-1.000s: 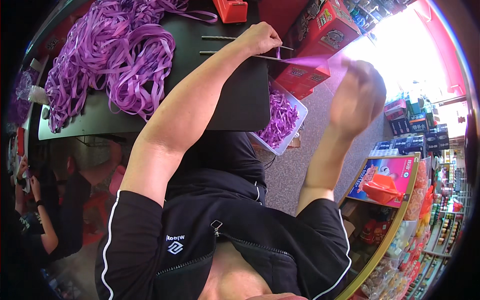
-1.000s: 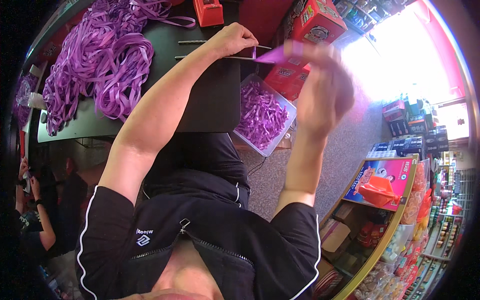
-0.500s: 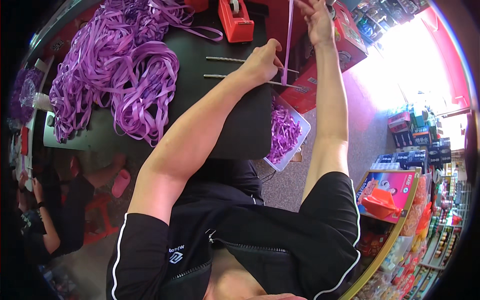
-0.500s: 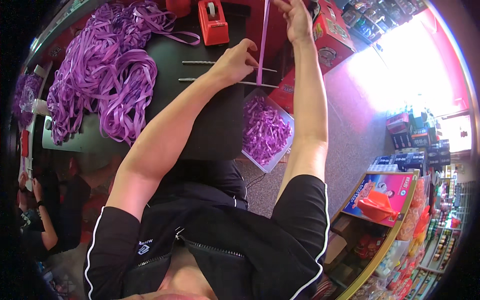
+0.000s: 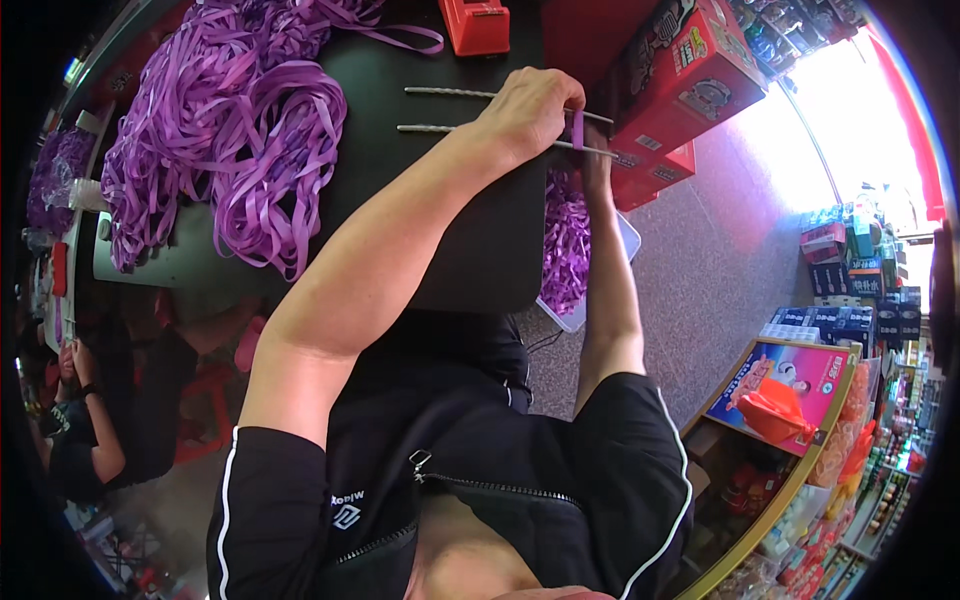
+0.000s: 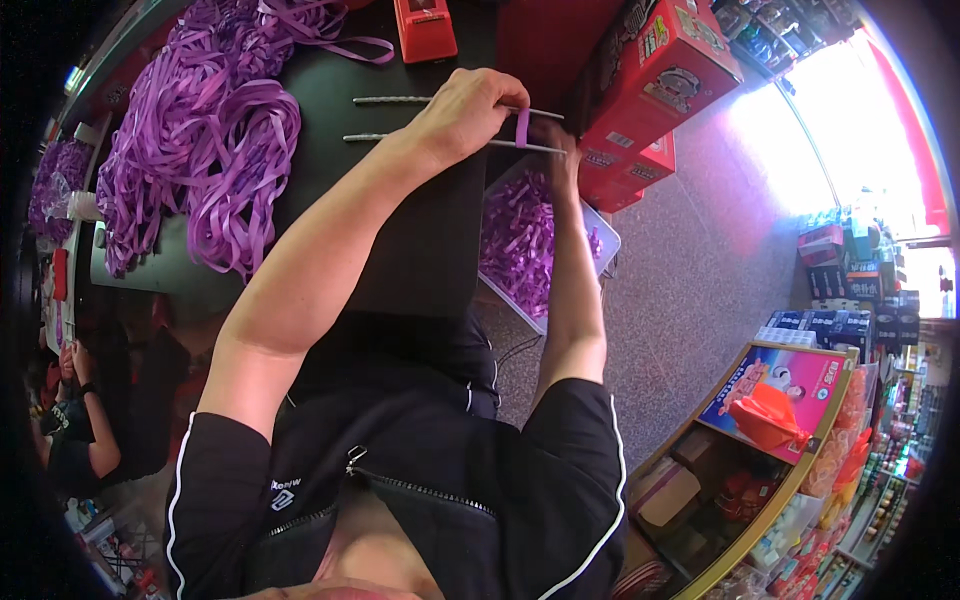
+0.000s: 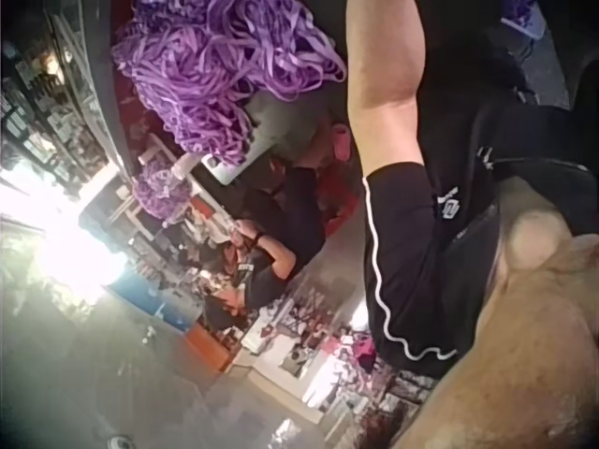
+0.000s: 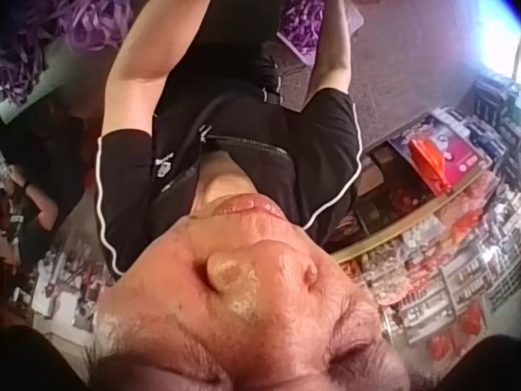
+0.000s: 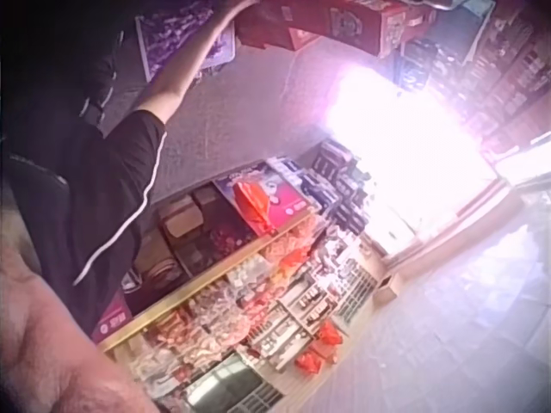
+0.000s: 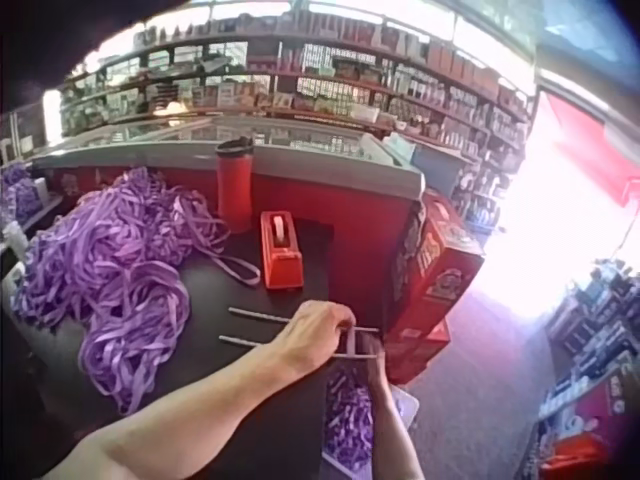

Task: Measuring, cutting, and taping purple ribbons using metal guide rods on a workbench.

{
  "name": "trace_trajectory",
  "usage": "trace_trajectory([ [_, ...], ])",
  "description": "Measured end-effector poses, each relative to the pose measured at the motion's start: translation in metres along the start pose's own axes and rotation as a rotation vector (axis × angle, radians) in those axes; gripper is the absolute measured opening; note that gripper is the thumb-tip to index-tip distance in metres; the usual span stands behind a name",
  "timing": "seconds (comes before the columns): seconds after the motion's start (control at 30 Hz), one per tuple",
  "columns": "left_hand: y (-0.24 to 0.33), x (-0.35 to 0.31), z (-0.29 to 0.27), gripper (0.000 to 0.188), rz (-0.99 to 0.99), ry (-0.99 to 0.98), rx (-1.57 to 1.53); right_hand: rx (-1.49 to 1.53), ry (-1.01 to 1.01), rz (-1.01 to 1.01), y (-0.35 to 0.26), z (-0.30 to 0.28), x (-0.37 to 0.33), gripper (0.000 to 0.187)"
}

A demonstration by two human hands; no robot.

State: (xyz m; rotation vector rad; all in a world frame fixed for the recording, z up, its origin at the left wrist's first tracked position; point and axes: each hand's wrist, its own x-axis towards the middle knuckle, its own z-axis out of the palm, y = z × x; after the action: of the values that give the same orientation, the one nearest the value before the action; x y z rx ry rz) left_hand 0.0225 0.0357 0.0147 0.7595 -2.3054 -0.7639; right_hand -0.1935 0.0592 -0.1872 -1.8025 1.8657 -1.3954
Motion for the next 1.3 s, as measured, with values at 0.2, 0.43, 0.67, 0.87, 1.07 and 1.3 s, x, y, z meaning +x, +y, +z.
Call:
trace_trajectory([
  [0.2, -0.009, 0.006, 0.009, 0.023, 0.131, -0.009, 0.036, 0.341, 0.103, 0.179, -0.11, 0.007, -0.134, 0.04],
  [0.43, -0.019, 0.015, 0.009, 0.028, 0.08, -0.08, -0.16, 0.368, 0.311, 0.19, -0.203, -0.027, -0.179, 0.037],
  [0.67, -0.023, 0.013, 0.011, 0.025, 0.108, -0.098, -0.174, 0.038, 0.353, -0.157, -0.246, -0.063, -0.161, 0.043],
  [0.87, -0.021, 0.013, 0.007, 0.022, 0.057, -0.113, -0.185, 0.15, 0.442, -0.317, -0.248, -0.077, -0.118, 0.045],
  [1.07, -0.029, 0.015, 0.008, 0.025, 0.072, -0.101, -0.219, 0.658, 0.385, -0.306, -0.264, -0.085, -0.019, 0.047],
  [1.3, -0.013, 0.012, 0.001, 0.039, -0.013, -0.076, -0.251, 0.523, 0.128, -0.139, -0.185, -0.092, 0.071, 0.053],
])
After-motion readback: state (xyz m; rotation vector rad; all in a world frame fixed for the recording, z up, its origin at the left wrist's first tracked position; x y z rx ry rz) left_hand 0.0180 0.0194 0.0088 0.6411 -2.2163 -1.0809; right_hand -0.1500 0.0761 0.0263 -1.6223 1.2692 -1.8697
